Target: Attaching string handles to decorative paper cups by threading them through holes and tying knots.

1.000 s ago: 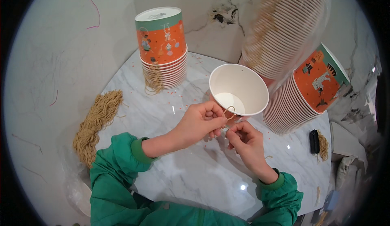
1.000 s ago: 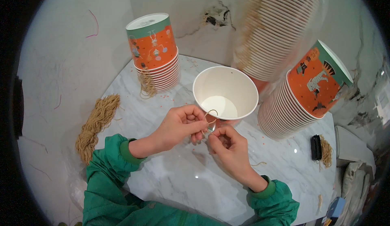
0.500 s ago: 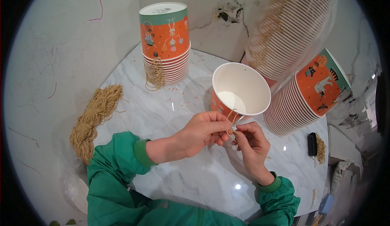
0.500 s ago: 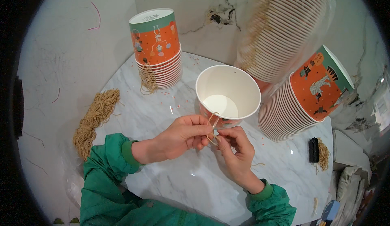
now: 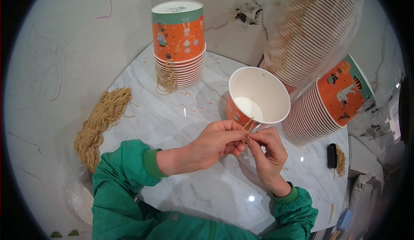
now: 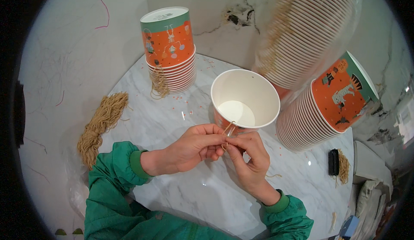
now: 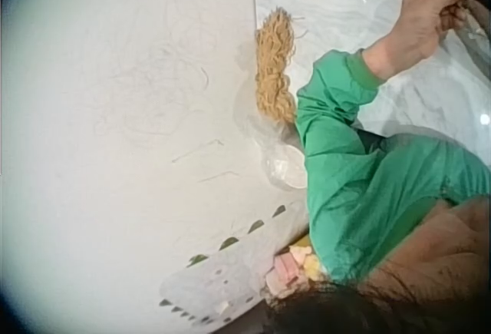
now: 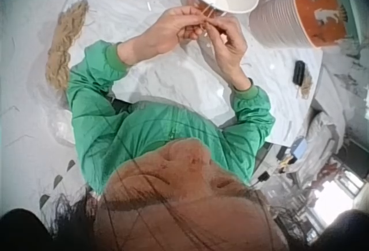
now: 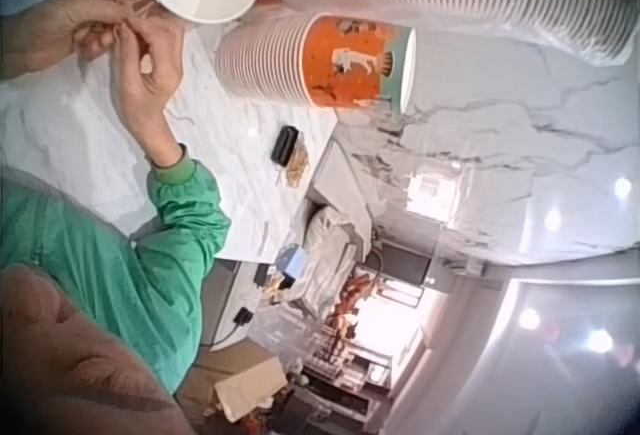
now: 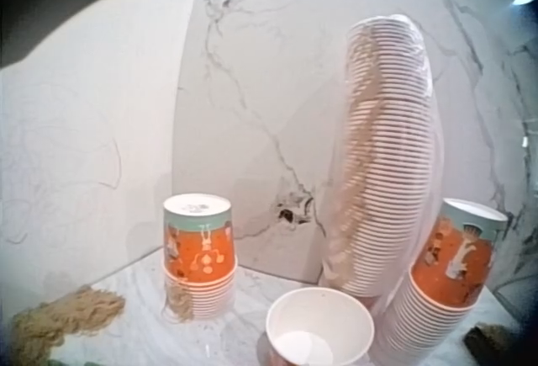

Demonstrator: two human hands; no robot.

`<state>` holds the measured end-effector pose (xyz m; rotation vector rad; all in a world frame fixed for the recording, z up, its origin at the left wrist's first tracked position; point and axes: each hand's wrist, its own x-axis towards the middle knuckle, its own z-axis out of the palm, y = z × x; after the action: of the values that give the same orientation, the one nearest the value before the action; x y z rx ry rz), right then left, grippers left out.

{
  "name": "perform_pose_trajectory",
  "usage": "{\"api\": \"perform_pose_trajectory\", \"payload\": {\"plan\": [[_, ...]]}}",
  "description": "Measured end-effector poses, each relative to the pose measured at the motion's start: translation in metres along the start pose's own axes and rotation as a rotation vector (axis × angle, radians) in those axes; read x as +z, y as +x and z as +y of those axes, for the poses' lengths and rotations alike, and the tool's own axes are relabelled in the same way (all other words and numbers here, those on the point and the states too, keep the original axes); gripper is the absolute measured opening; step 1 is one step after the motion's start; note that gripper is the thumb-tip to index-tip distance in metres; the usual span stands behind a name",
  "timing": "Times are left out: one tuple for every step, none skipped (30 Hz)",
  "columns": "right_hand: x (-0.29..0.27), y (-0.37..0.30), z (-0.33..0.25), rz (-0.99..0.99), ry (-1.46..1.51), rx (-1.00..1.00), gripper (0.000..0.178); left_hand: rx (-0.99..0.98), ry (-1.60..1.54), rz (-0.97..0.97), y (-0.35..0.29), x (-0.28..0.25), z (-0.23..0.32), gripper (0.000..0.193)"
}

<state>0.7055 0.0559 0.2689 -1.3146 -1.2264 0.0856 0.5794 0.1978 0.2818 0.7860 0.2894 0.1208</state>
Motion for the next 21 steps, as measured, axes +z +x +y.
{"api": "perform_pose_trajectory", "payload": {"plan": [[0.0,0.001,0.0,-0.001,0.0,0.0,0.019,0.001,-0.001,0.001,0.0,0.0,0.0,0.013],[0.001,0.002,-0.001,-0.005,-0.019,-0.026,0.019,0.005,0.002,0.005,0.0,0.0,0.0,0.013],[0.001,0.003,-0.001,-0.009,-0.038,-0.052,0.02,0.008,0.006,0.01,0.0,0.0,0.0,0.013],[0.001,0.003,-0.001,-0.01,-0.038,-0.053,0.02,0.009,0.006,0.01,0.0,-0.001,0.0,0.013],[0.002,0.004,0.0,-0.013,-0.056,-0.073,0.019,0.017,0.012,0.009,0.0,-0.001,0.0,0.013],[0.002,0.005,0.0,-0.015,-0.075,-0.094,0.018,0.024,0.018,0.008,0.0,-0.001,0.0,0.012],[0.002,0.006,-0.001,-0.015,-0.074,-0.094,0.018,0.024,0.018,0.009,0.0,-0.001,-0.001,0.012],[0.003,0.008,-0.004,-0.021,-0.08,-0.081,0.016,0.035,0.025,0.014,0.0,-0.001,-0.001,0.012],[0.003,0.009,-0.005,-0.027,-0.086,-0.068,0.015,0.046,0.031,0.02,0.0,0.0,-0.001,0.011],[0.003,0.01,-0.005,-0.026,-0.086,-0.068,0.015,0.046,0.031,0.019,0.0,-0.001,-0.001,0.011],[0.003,0.01,-0.005,-0.034,-0.104,-0.047,0.013,0.065,0.064,0.014,0.001,-0.002,-0.002,0.011],[0.003,0.011,-0.005,-0.042,-0.121,-0.025,0.012,0.083,0.096,0.009,0.001,-0.002,-0.002,0.01],[0.004,0.011,-0.005,-0.041,-0.121,-0.025,0.012,0.084,0.097,0.008,0.001,-0.002,-0.002,0.01],[0.005,0.011,-0.004,-0.032,-0.144,-0.047,0.011,0.136,0.148,0.02,0.001,-0.002,-0.003,0.008],[0.006,0.012,-0.003,-0.023,-0.167,-0.07,0.011,0.188,0.2,0.032,0.002,-0.002,-0.003,0.006],[0.006,0.012,-0.003,-0.023,-0.167,-0.069,0.011,0.187,0.2,0.032,0.002,-0.001,-0.002,0.006],[0.006,0.013,-0.005,-0.024,-0.192,-0.074,0.011,0.234,0.252,0.042,0.002,0.0,-0.001,0.007],[0.006,0.015,-0.006,-0.026,-0.217,-0.078,0.011,0.281,0.304,0.052,0.002,0.0,0.0,0.007],[0.006,0.016,-0.007,-0.026,-0.217,-0.078,0.011,0.281,0.305,0.052,0.002,0.0,0.001,0.007],[0.006,0.017,-0.008,-0.022,-0.234,-0.085,0.011,0.29,0.319,0.073,0.002,0.0,0.003,0.008],[0.006,0.018,-0.009,-0.017,-0.252,-0.092,0.012,0.299,0.334,0.094,0.002,0.0,0.004,0.009]]}}
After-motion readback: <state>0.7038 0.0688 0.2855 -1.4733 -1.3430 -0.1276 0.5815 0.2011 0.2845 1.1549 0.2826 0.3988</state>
